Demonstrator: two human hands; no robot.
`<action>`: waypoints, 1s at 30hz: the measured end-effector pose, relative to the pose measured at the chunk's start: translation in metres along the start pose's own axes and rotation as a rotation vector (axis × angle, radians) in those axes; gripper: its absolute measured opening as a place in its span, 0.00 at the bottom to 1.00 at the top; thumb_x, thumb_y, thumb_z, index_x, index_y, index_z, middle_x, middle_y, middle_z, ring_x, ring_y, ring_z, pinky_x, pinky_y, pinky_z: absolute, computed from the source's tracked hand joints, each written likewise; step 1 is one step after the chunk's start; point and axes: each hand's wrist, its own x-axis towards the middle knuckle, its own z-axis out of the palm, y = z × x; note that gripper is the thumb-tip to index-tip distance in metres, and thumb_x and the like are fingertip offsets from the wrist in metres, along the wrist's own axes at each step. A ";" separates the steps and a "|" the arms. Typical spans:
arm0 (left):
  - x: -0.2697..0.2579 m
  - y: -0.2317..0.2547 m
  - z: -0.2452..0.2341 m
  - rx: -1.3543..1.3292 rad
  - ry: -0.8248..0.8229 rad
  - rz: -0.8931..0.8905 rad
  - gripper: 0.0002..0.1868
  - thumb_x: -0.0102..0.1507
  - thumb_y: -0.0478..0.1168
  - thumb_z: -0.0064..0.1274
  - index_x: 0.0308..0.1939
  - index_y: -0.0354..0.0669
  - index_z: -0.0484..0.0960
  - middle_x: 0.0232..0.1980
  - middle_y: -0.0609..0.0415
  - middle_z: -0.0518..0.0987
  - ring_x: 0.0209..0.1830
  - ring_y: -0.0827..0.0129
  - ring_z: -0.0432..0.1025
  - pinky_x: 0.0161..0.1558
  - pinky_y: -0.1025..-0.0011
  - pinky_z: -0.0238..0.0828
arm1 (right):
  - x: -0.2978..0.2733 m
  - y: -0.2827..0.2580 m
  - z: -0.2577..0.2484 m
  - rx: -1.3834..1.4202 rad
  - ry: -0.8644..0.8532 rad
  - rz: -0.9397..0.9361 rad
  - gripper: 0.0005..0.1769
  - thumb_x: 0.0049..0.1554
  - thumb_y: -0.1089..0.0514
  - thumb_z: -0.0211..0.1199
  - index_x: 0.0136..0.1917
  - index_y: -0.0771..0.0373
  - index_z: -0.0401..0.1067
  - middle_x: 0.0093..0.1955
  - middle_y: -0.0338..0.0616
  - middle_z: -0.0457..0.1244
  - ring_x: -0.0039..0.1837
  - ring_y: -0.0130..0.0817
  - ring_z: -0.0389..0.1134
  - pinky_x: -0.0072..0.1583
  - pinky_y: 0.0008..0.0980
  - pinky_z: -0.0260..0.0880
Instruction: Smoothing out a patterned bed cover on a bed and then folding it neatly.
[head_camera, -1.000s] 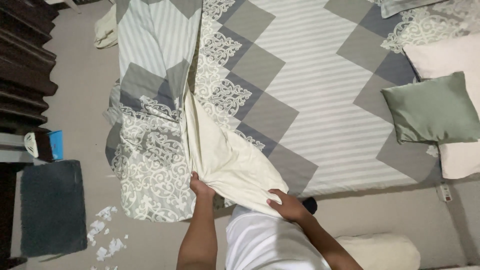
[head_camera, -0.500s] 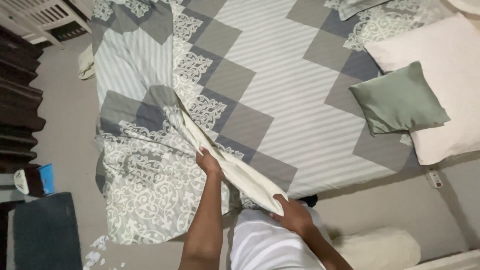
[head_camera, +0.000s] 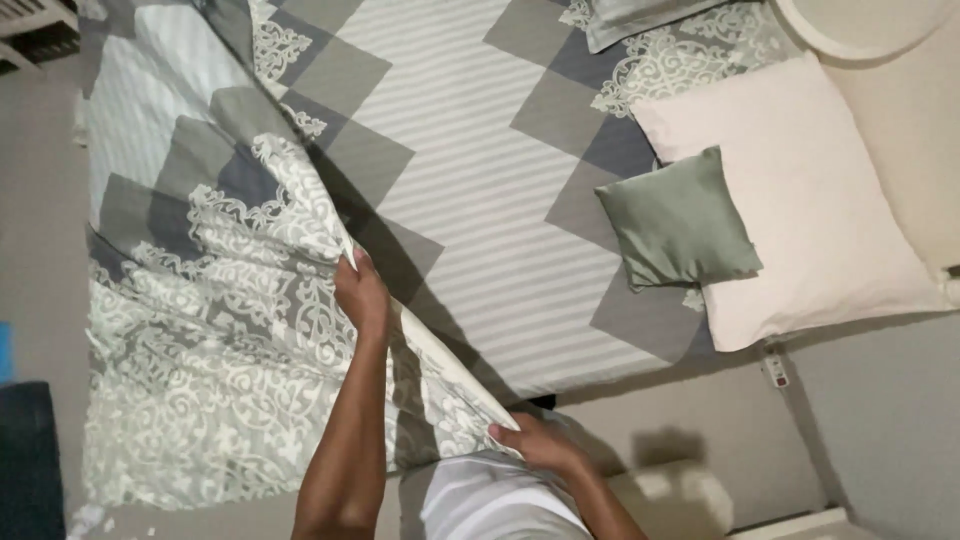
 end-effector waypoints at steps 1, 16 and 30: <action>-0.007 0.005 0.005 0.004 0.011 -0.015 0.22 0.71 0.52 0.37 0.40 0.37 0.77 0.40 0.40 0.81 0.41 0.41 0.73 0.46 0.50 0.63 | 0.003 0.016 -0.010 -0.010 -0.014 0.008 0.37 0.55 0.31 0.57 0.69 0.53 0.74 0.65 0.30 0.70 0.65 0.23 0.68 0.65 0.23 0.64; -0.047 0.059 0.089 0.006 -0.279 0.042 0.34 0.67 0.59 0.40 0.72 0.45 0.62 0.57 0.31 0.79 0.56 0.31 0.71 0.55 0.48 0.65 | -0.043 -0.023 -0.131 0.243 0.130 0.168 0.18 0.62 0.47 0.60 0.49 0.67 0.74 0.37 0.46 0.64 0.39 0.34 0.67 0.38 0.28 0.64; -0.114 -0.201 0.062 0.267 -1.309 -0.202 0.26 0.65 0.63 0.54 0.61 0.58 0.76 0.53 0.40 0.82 0.58 0.42 0.76 0.58 0.53 0.71 | 0.093 0.053 -0.099 -0.013 0.650 0.377 0.38 0.66 0.36 0.51 0.79 0.62 0.62 0.75 0.61 0.60 0.75 0.53 0.61 0.72 0.53 0.61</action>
